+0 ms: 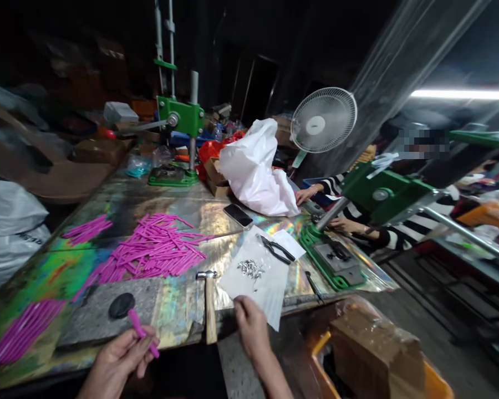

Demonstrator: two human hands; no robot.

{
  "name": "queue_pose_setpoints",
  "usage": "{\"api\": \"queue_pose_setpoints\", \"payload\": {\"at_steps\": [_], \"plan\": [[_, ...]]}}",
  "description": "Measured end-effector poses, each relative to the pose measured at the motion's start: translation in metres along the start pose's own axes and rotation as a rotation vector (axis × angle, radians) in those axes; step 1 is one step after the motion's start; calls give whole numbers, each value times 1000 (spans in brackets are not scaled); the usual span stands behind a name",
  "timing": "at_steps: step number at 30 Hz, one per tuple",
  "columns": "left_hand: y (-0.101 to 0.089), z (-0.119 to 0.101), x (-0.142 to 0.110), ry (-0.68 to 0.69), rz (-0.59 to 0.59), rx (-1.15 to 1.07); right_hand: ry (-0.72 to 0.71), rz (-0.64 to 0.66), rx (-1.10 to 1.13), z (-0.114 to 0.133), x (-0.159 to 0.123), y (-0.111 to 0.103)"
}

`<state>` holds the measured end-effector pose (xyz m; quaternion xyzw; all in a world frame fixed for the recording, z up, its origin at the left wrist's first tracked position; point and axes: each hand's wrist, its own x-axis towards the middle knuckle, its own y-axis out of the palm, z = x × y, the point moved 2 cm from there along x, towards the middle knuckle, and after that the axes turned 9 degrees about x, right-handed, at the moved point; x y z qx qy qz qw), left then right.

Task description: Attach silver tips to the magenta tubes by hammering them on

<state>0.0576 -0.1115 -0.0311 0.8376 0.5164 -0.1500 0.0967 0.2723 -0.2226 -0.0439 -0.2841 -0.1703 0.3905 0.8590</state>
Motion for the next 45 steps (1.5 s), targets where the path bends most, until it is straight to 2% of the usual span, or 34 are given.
{"api": "queue_pose_setpoints", "payload": {"at_steps": [2, 5, 12, 16, 27, 37, 41, 45], "plan": [[2, 3, -1, 0, -20, -2, 65, -54, -116, -24, 19, -21], [7, 11, -1, -5, -10, -5, 126, -34, -275, -45, 39, -37], [7, 16, 1, -57, 35, 48, 273, 3, -508, -49, 52, -22], [6, 13, 1, -79, 59, 63, 270, 10, -517, -47, 54, -17], [6, 14, -1, -75, 78, 60, 130, -38, -299, -50, 53, -22], [4, 17, 0, -63, 110, 55, 67, -112, 30, -52, 50, -28], [6, 13, 1, -39, 126, 78, 45, -121, 224, -43, 46, -29], [9, 7, 4, -2, 148, 83, 13, -77, 435, -20, 35, -23]]}}
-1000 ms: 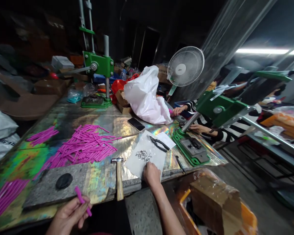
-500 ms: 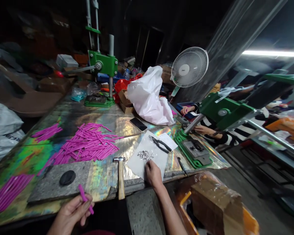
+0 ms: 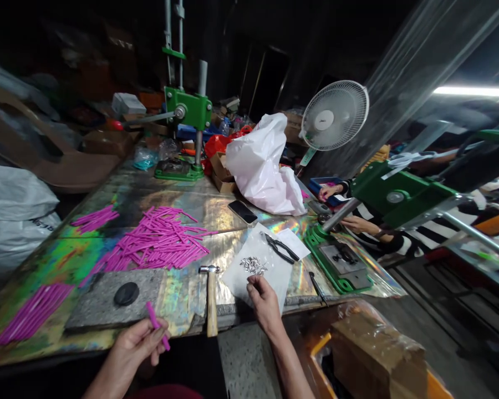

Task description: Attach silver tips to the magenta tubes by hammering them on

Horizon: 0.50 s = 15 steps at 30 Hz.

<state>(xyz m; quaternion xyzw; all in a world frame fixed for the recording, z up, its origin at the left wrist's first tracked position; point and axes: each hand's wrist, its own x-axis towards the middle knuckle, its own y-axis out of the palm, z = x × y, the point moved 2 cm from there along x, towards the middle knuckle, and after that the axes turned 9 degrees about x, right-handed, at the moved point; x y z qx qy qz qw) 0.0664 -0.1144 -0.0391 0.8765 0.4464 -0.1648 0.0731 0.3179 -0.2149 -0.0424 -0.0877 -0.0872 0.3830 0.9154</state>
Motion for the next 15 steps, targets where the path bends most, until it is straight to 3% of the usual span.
{"api": "queue_pose_setpoints", "payload": {"at_steps": [7, 11, 15], "plan": [[10, -21, 2, 86, 35, -85, 33, 186, 290, 36, -35, 45], [14, -27, 0, 70, 60, -291, 137, 327, 501, 51, -55, 72], [14, -29, -2, 31, 54, -484, 158, 415, 544, 63, -68, 92]]}}
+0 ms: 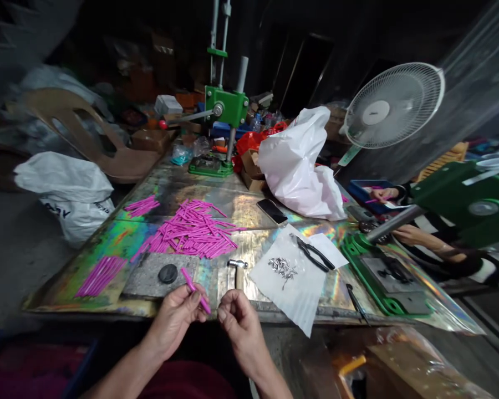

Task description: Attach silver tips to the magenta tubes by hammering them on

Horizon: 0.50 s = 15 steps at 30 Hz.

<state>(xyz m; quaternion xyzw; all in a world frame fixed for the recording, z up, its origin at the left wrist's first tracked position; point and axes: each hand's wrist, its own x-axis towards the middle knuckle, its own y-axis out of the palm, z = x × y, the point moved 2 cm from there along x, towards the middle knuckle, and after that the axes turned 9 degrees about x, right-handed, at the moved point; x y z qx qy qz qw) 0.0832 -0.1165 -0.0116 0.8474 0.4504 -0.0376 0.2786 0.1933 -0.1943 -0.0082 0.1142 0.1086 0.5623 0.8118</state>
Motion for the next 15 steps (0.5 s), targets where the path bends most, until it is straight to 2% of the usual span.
{"api": "queue_pose_setpoints", "payload": {"at_steps": [5, 15], "plan": [[-2, 0, -3, 2, -13, -88, 19, 57, 18, -1, -1, 12], [-3, 3, -5, 0, -2, -79, 46, 81, 29, -6, -2, 11]]}}
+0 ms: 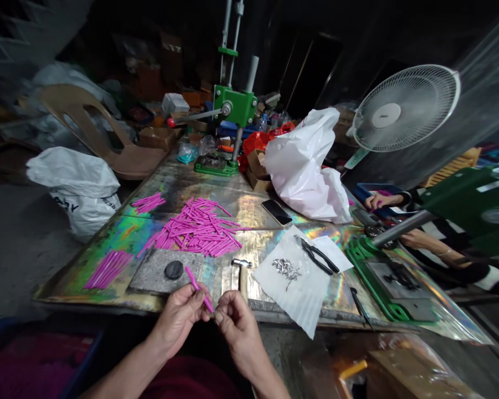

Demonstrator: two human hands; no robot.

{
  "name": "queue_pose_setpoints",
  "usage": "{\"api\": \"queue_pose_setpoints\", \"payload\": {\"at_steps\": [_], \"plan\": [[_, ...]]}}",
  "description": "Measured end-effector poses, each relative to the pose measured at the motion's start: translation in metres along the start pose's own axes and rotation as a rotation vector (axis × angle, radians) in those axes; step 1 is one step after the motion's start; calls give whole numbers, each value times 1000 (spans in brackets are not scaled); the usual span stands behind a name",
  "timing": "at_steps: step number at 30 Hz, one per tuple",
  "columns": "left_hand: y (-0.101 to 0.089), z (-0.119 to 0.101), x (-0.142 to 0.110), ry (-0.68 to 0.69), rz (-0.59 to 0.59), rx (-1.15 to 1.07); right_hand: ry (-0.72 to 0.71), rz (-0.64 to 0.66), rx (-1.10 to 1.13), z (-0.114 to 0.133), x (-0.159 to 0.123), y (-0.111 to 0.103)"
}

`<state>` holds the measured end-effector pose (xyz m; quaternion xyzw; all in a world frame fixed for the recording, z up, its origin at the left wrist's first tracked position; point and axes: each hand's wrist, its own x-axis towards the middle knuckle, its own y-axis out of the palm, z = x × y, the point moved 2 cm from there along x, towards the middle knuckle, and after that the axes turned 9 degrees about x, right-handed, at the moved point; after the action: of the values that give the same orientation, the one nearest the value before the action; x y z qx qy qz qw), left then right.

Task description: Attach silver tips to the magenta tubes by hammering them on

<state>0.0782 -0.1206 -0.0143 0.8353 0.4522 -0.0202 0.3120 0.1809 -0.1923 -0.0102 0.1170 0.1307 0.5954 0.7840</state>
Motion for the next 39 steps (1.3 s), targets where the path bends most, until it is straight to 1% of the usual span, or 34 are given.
{"api": "queue_pose_setpoints", "payload": {"at_steps": [5, 12, 19, 24, 30, 34, 39], "plan": [[-1, 1, 1, 4, -16, 39, 19, 11, -16, 1, 1, 1], [-2, 2, 2, 55, -15, 111, 30, 12, -14, 0, 1, 1], [-1, 3, 2, 6, -17, 15, 37, 8, 30, 0, 3, 2], [-1, 4, 3, -26, -22, -38, 67, 8, 82, -1, 3, 3], [-1, 6, 3, -42, -20, -48, 82, -5, 70, -4, 3, 1], [-2, 7, 4, -45, -17, -56, 73, 11, 93, -6, 4, 1], [-2, 8, 3, -68, -28, -82, 79, 1, 119, -7, 3, 0]]}}
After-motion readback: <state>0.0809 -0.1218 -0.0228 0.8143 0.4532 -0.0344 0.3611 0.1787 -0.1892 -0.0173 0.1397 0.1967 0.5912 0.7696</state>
